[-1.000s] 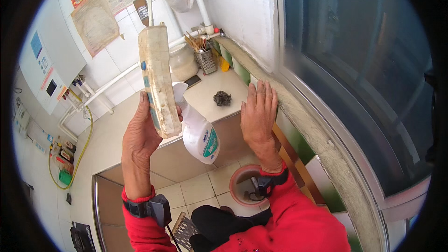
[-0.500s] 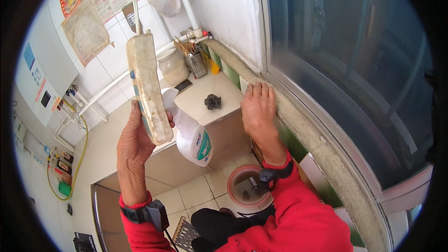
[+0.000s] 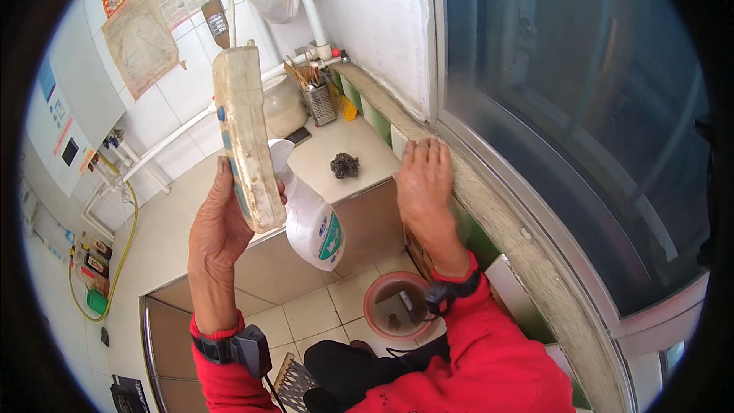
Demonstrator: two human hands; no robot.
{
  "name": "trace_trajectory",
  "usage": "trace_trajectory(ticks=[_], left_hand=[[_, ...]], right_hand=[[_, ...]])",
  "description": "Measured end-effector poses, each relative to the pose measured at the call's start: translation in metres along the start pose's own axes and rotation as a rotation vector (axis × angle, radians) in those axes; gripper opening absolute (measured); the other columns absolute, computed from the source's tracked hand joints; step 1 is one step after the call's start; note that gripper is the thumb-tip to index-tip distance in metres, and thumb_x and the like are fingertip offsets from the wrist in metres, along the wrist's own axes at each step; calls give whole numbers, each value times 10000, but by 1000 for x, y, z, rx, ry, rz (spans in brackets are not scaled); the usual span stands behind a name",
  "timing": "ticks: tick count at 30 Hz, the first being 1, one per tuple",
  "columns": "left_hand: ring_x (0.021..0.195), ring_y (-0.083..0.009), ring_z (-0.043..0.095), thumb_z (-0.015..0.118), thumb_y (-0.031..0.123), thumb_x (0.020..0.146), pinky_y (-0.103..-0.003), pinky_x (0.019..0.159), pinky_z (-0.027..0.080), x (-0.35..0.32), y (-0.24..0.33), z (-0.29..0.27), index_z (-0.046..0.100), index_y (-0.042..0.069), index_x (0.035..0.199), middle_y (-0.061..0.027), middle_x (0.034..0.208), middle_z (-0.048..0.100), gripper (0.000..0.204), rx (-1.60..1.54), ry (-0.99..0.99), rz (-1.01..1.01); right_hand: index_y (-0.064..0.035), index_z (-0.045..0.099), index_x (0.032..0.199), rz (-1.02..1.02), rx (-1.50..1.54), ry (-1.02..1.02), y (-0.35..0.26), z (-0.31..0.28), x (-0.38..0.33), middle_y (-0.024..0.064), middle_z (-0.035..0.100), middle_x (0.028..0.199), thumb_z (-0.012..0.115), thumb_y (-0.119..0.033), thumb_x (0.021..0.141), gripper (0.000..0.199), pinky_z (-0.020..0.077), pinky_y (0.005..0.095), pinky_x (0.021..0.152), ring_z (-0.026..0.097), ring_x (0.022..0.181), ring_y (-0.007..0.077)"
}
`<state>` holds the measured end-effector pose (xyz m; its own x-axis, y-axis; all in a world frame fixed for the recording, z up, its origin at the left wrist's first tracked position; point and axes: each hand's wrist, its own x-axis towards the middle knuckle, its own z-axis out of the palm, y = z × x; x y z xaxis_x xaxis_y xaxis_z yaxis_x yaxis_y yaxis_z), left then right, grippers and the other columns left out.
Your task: The person cleans a power strip by wiping it with a blue cloth, spraying it with a cleaning solution, and scrubbing it with a steel wool pad. The person also wipes a table and moves a stool during the process.
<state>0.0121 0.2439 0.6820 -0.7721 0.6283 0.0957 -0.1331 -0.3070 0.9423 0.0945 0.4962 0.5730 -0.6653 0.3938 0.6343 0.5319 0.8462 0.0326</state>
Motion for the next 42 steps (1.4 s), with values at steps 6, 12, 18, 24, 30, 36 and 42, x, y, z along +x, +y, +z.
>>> trace_trajectory(ticks=[6, 12, 18, 24, 30, 36, 42], left_hand=[[863, -305, 633, 456, 621, 945, -377, 678, 506, -4, 1, 4, 551, 68, 1245, -194, 990, 650, 636, 7, -9, 9], [873, -309, 634, 458, 623, 943, -385, 678, 506, -9, 4, 5, 544, 64, 1245, -200, 1004, 642, 642, 6, -32, -6], [887, -318, 633, 452, 599, 956, -404, 706, 529, -12, 7, 9, 523, 55, 1252, -217, 993, 634, 624, -46, -46, -39], [894, -346, 630, 453, 576, 963, -414, 678, 547, -14, 9, 13, 513, 54, 1242, -260, 1009, 621, 595, -58, -147, -50], [886, -362, 624, 472, 580, 952, -415, 685, 549, -11, 4, 15, 512, 66, 1236, -269, 996, 617, 588, -69, -163, -67], [886, -366, 622, 496, 581, 940, -413, 686, 544, -7, 2, 19, 510, 65, 1242, -270, 1002, 615, 599, -60, -173, -71], [878, -361, 627, 518, 553, 936, -418, 663, 539, -6, 2, 15, 509, 68, 1251, -271, 1029, 614, 578, -35, -217, -76]], right_hand=[[57, 496, 1335, -19, -93, -70, -9, 26, 22, 256, 490, 1368, 644, -227, 825, 602, 234, 462, 1149, 423, 1320, 380], [37, 545, 1251, -34, 74, -14, 8, -14, -17, 195, 553, 1278, 711, -251, 812, 551, 310, 435, 1093, 488, 1234, 334], [-8, 479, 1350, -195, 808, -42, 5, -38, -55, 173, 524, 1335, 726, -274, 821, 641, 383, 443, 1045, 509, 1222, 319], [-73, 209, 1523, -98, 1543, -340, -33, 16, -52, 214, 351, 1503, 801, -390, 752, 1023, 342, 440, 1114, 419, 1351, 335], [-77, 144, 1538, -49, 1847, -377, -51, 14, -58, 216, 341, 1505, 839, -335, 720, 1104, 355, 436, 1100, 420, 1343, 324], [-66, 184, 1524, -56, 1529, -162, -71, -10, -60, 238, 383, 1463, 853, -263, 688, 1089, 350, 420, 1094, 424, 1328, 359], [-41, 369, 1426, 81, 1584, -192, -74, -18, -53, 227, 520, 1302, 756, -222, 789, 767, 416, 398, 1004, 528, 1193, 342]])
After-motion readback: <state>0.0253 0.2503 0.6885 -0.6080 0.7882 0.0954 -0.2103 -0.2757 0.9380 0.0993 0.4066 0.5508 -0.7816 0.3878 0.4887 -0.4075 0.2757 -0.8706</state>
